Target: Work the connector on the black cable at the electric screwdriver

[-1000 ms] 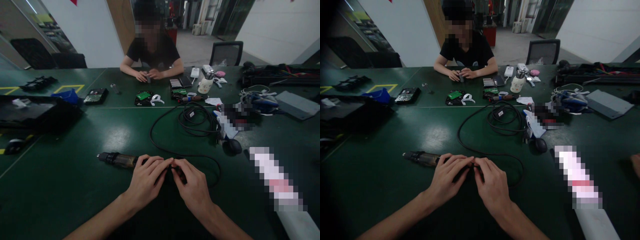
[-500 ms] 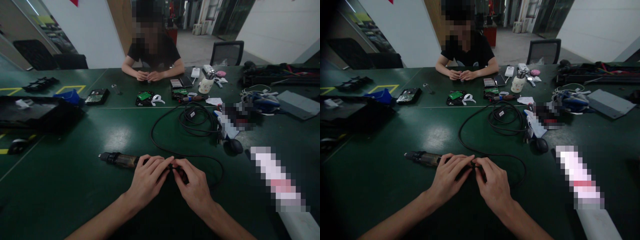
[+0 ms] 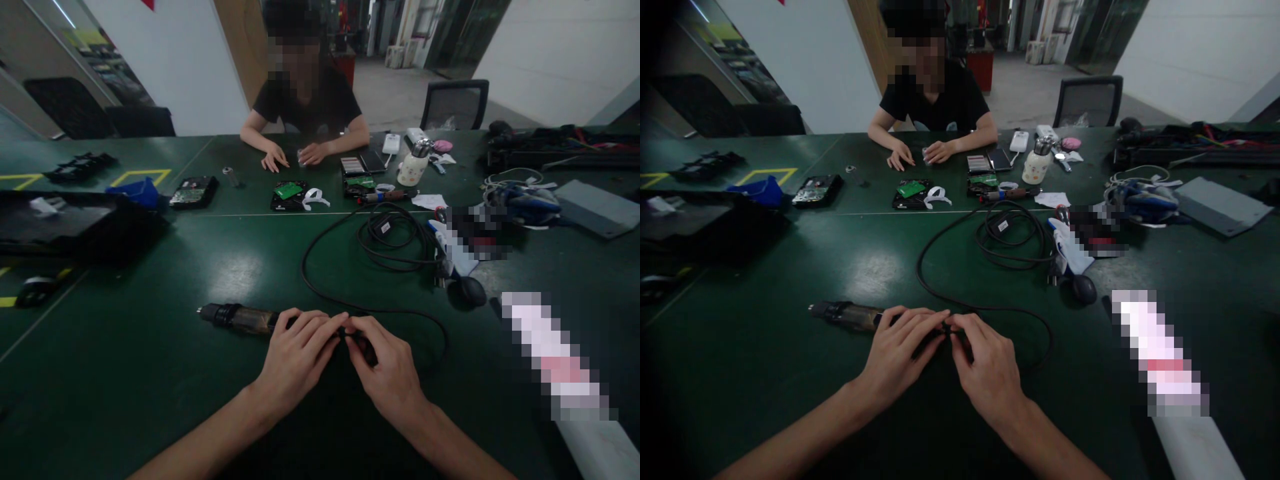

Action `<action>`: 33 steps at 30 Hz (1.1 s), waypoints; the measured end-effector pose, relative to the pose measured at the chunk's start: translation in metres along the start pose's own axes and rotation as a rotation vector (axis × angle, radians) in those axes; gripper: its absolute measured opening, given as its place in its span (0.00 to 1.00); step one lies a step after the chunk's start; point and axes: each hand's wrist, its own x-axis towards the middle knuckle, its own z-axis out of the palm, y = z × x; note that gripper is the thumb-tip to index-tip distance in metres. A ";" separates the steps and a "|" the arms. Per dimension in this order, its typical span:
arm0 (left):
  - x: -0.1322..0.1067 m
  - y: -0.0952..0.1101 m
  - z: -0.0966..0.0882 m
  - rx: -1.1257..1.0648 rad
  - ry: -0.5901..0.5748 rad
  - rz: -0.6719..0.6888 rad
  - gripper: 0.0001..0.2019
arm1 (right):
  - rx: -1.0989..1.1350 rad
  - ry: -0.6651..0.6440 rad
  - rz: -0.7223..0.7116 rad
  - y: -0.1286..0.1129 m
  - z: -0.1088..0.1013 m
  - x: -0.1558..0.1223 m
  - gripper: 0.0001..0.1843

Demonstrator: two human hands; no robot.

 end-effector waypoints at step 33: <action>-0.002 -0.002 0.001 -0.037 -0.025 0.049 0.23 | 0.014 -0.012 0.017 0.002 0.002 -0.003 0.11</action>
